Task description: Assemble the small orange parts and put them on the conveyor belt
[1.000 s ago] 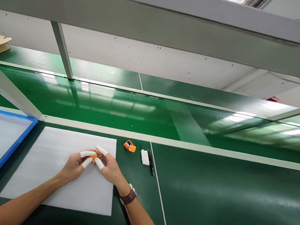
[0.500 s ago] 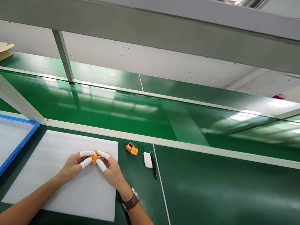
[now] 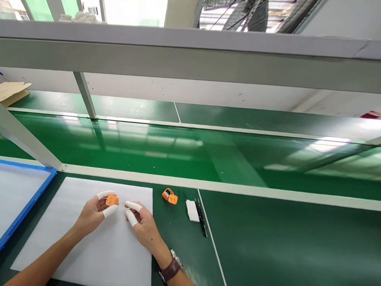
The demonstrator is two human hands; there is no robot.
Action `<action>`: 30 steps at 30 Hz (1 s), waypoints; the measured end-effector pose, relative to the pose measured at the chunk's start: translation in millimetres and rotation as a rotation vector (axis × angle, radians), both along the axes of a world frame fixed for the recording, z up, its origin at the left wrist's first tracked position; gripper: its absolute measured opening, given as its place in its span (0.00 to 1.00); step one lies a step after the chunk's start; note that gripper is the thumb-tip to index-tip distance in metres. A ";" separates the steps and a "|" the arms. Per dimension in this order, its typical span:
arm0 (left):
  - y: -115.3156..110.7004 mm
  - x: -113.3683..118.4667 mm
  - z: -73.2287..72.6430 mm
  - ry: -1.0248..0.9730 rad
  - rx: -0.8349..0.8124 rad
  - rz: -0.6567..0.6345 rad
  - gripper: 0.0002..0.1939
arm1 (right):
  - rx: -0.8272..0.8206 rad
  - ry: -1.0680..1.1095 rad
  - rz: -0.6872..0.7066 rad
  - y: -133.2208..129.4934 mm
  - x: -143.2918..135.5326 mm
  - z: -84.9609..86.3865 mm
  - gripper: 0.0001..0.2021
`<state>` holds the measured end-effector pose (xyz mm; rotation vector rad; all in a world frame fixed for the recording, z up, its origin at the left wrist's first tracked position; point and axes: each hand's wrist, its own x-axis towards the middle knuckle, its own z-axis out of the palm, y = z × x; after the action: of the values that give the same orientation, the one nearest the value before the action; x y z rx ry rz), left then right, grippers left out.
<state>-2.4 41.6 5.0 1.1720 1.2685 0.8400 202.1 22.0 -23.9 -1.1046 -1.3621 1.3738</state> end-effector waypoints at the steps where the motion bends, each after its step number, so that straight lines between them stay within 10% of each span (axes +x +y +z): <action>1: 5.3 -1.8 3.2 0.057 0.036 0.002 0.25 | 0.017 -0.006 0.002 0.2 -0.3 -1.4 0.13; 12: 166.0 -29.4 -0.6 0.563 0.368 0.168 0.21 | 0.165 -0.201 0.055 -2.7 1.8 1.3 0.12; 17: 197.2 -36.5 -0.7 0.625 0.375 0.235 0.23 | 0.209 -0.231 0.063 -3.1 2.8 1.5 0.12; 23: 122.6 -26.1 0.5 0.631 0.490 0.250 0.28 | 0.317 -0.197 0.052 -4.0 3.0 2.5 0.13; 27: 32.1 -10.8 -14.6 0.578 0.701 -0.282 0.27 | 0.377 -0.211 0.054 -6.7 0.9 4.8 0.15; 30: -5.8 -2.1 -28.5 0.616 0.846 -0.387 0.30 | 0.404 -0.252 0.067 -9.3 -1.3 4.3 0.16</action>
<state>-4.5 35.8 -23.5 2.4076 1.0971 0.7571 200.9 12.6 -19.6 -0.9847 -1.7801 0.9649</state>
